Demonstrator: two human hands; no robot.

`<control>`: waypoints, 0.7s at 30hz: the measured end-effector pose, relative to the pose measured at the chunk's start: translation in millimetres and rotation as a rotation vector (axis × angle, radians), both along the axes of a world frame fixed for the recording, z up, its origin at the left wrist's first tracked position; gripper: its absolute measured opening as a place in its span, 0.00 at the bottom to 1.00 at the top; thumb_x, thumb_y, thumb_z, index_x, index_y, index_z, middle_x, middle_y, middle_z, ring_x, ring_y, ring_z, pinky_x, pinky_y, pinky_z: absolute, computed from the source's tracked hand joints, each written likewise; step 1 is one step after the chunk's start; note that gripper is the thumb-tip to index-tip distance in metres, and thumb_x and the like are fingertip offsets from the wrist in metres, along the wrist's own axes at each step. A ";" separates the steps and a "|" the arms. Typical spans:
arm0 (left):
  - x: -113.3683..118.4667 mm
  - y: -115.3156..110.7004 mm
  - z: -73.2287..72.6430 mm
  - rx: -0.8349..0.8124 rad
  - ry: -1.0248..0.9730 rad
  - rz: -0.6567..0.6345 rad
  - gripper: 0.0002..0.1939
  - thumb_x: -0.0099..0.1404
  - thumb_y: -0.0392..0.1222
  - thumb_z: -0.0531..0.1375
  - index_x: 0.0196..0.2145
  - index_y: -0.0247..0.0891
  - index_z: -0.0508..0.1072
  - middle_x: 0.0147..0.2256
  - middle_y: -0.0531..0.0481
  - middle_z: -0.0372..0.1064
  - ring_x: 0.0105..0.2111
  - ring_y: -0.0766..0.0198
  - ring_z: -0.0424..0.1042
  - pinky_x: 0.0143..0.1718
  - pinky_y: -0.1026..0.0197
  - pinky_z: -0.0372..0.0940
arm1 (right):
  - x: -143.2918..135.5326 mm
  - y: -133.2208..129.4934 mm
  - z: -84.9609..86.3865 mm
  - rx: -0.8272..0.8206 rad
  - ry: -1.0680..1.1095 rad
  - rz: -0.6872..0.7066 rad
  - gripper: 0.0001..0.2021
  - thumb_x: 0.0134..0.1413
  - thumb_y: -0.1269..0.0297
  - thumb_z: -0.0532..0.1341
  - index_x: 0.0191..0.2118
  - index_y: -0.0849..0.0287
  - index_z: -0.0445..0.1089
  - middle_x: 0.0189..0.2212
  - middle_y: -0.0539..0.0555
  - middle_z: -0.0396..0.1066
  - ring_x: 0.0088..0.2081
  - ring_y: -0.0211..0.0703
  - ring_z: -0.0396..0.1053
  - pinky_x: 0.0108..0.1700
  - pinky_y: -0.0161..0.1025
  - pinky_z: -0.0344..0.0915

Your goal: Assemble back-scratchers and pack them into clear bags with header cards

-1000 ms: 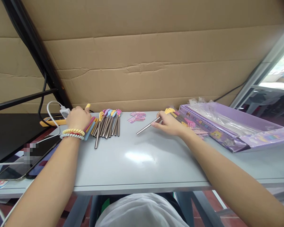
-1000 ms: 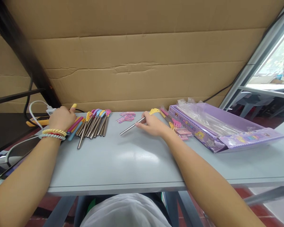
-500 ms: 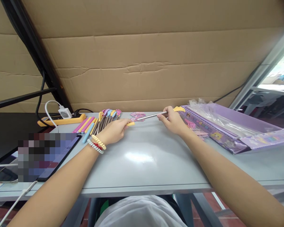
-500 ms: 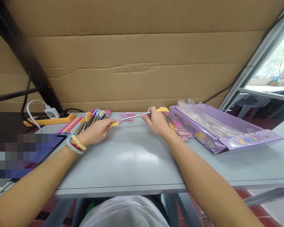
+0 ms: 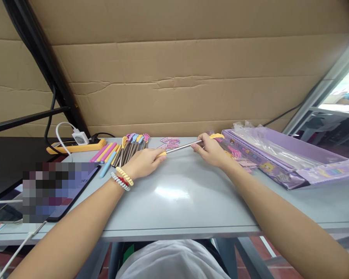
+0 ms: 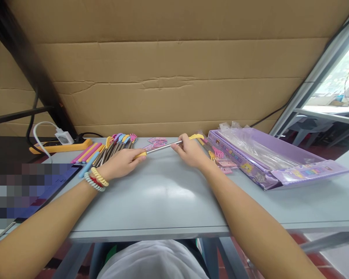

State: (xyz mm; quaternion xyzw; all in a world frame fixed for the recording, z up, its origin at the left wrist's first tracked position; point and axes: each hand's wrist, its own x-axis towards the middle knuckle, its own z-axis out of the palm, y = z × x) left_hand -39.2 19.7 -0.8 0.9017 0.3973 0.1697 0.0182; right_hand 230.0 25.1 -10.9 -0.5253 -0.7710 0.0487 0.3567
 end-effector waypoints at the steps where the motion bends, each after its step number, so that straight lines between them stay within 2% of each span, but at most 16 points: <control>1: 0.3 -0.2 -0.1 0.000 0.005 0.012 0.16 0.70 0.49 0.44 0.41 0.42 0.69 0.35 0.49 0.72 0.33 0.60 0.70 0.32 0.62 0.58 | -0.5 -0.6 0.4 -0.003 0.000 0.007 0.13 0.58 0.51 0.52 0.34 0.55 0.53 0.26 0.54 0.71 0.28 0.44 0.67 0.30 0.38 0.56; 9: 4.9 -5.3 1.1 0.040 0.045 0.063 0.18 0.70 0.50 0.43 0.43 0.42 0.69 0.32 0.49 0.73 0.31 0.58 0.71 0.30 0.61 0.57 | -3.2 -3.0 2.9 -0.027 0.012 0.042 0.13 0.59 0.50 0.50 0.34 0.55 0.51 0.24 0.52 0.70 0.25 0.42 0.65 0.28 0.36 0.55; 21: 6.4 -8.4 2.8 0.104 0.170 0.155 0.20 0.70 0.51 0.43 0.44 0.41 0.70 0.32 0.46 0.74 0.33 0.55 0.73 0.30 0.60 0.60 | -6.0 -6.3 4.9 -0.102 -0.069 0.034 0.14 0.59 0.51 0.51 0.31 0.54 0.52 0.22 0.50 0.69 0.24 0.41 0.64 0.28 0.36 0.54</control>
